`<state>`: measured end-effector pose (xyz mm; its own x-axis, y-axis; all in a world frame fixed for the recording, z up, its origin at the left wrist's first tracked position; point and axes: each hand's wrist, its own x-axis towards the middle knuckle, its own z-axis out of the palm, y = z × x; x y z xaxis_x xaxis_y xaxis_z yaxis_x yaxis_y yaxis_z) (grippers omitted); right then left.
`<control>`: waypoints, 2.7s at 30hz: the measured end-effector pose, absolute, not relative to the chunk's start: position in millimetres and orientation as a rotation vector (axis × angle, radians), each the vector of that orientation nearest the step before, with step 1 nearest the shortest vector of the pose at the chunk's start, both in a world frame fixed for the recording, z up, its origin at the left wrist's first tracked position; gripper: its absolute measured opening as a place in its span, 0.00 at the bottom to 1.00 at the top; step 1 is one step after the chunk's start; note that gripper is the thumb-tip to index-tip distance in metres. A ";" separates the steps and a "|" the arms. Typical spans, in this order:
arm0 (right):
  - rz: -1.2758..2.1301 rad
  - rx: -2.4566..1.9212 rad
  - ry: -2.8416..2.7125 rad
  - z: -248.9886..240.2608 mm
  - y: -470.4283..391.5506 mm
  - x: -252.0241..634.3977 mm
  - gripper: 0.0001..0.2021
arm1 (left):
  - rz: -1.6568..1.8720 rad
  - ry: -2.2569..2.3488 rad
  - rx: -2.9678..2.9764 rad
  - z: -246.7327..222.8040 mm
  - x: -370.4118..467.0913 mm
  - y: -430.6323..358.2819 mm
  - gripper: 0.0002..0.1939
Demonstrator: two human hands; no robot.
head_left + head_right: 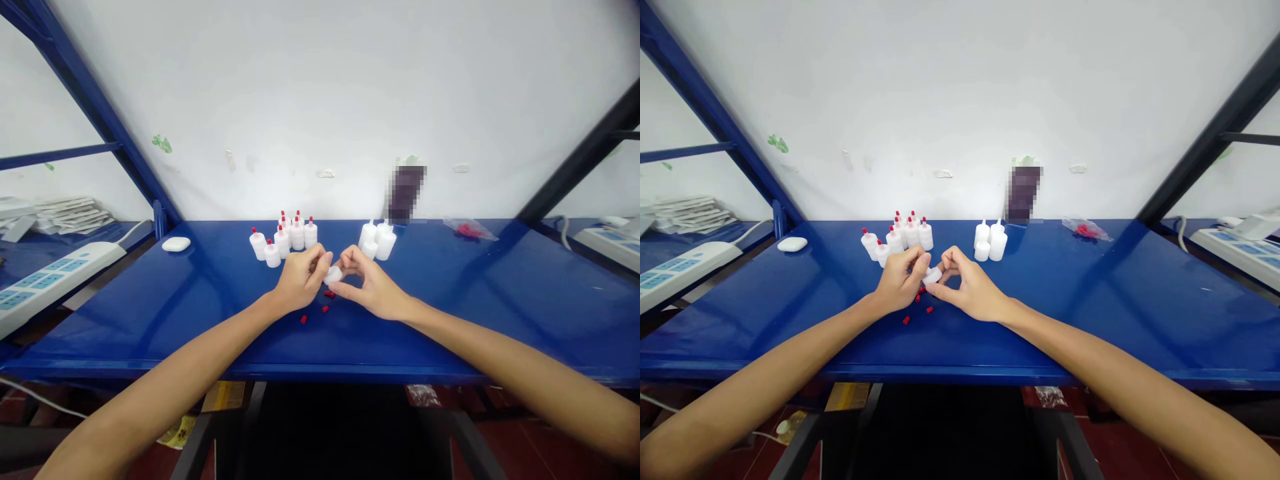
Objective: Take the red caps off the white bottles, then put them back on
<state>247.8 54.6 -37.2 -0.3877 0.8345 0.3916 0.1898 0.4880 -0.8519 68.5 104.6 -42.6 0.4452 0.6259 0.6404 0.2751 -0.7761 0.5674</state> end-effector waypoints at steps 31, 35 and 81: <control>1.265 -0.860 -1.765 -36.6 62.6 263.1 0.15 | 0.651 0.484 2.920 -38.4 58.6 114.7 0.16; 1.350 -0.849 -1.738 -41.6 61.8 263.3 0.17 | 0.577 0.437 2.910 -39.2 62.9 111.5 0.13; -0.528 -1.370 -2.281 -32.6 99.8 335.9 0.15 | 0.490 1.950 2.708 8.3 -10.7 158.2 0.23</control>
